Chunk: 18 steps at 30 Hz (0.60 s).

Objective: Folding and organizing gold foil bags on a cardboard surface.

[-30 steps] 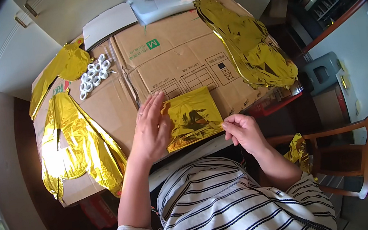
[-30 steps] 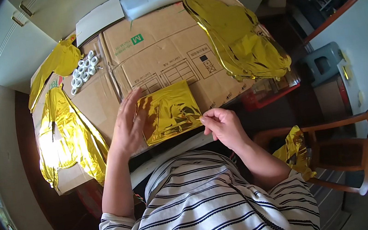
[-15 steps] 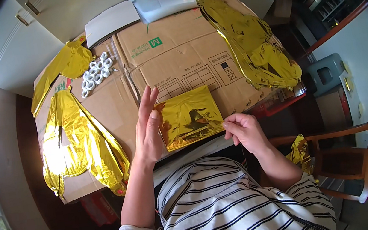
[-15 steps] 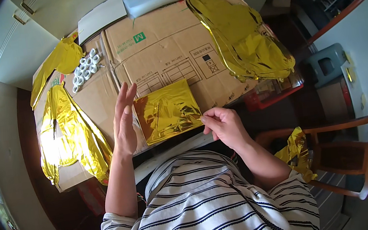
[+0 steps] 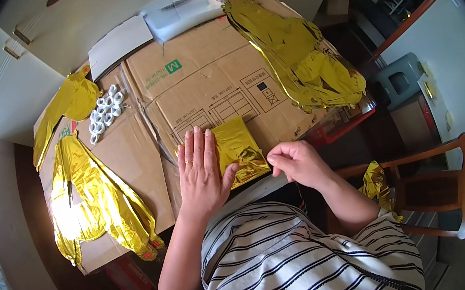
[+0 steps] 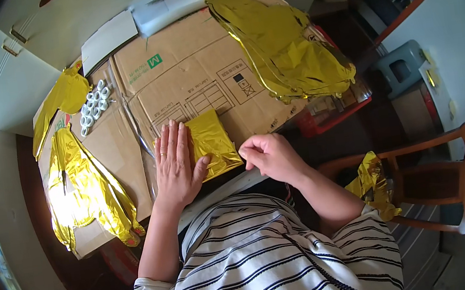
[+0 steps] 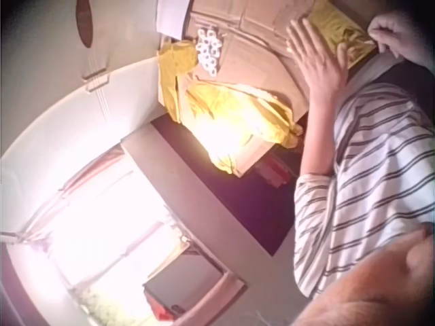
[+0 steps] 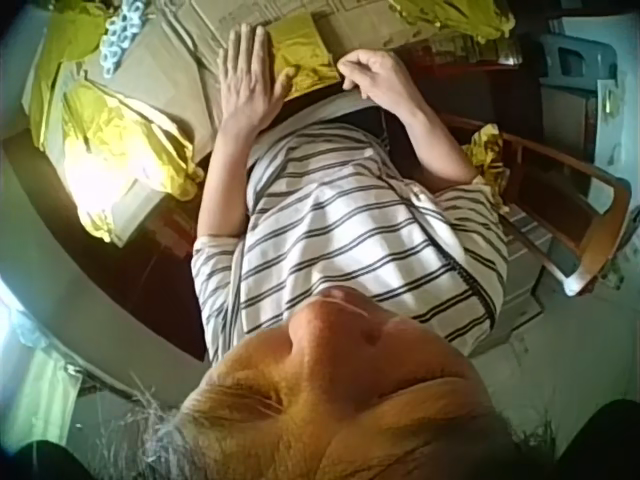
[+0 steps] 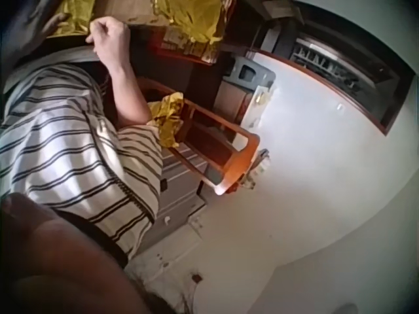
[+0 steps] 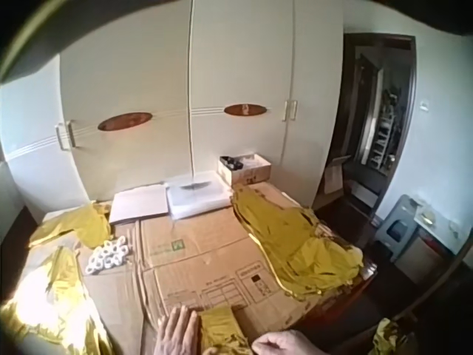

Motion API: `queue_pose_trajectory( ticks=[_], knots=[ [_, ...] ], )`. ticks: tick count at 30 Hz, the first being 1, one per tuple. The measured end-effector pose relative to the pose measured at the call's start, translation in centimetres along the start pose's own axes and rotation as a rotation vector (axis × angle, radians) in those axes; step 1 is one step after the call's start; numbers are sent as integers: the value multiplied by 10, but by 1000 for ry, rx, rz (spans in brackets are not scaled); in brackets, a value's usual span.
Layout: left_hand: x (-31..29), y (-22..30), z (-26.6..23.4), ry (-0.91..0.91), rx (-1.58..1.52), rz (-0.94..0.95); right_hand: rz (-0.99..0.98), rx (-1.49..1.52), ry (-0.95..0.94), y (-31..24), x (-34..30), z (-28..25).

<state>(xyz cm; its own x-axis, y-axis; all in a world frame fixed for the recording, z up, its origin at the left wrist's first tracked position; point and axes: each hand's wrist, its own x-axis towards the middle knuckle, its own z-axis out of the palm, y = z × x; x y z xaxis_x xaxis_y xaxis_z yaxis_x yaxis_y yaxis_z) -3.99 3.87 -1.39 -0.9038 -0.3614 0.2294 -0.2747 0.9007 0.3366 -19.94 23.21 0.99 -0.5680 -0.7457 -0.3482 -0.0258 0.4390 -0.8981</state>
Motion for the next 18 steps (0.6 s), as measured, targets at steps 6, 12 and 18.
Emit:
queue_pose_trajectory(
  ticks=[6, 12, 18],
  knots=[
    [-1, -1, -4, -4, -102, -19, -366, -226, 190, -11, 22, -21],
    [0, -4, -7, 5, -173, -20, -850, -658, 196, -18, 79, -32],
    [-2, -11, -8, 56, -321, 36, -1063, -704, 62, -20, 113, -24]
  ],
)
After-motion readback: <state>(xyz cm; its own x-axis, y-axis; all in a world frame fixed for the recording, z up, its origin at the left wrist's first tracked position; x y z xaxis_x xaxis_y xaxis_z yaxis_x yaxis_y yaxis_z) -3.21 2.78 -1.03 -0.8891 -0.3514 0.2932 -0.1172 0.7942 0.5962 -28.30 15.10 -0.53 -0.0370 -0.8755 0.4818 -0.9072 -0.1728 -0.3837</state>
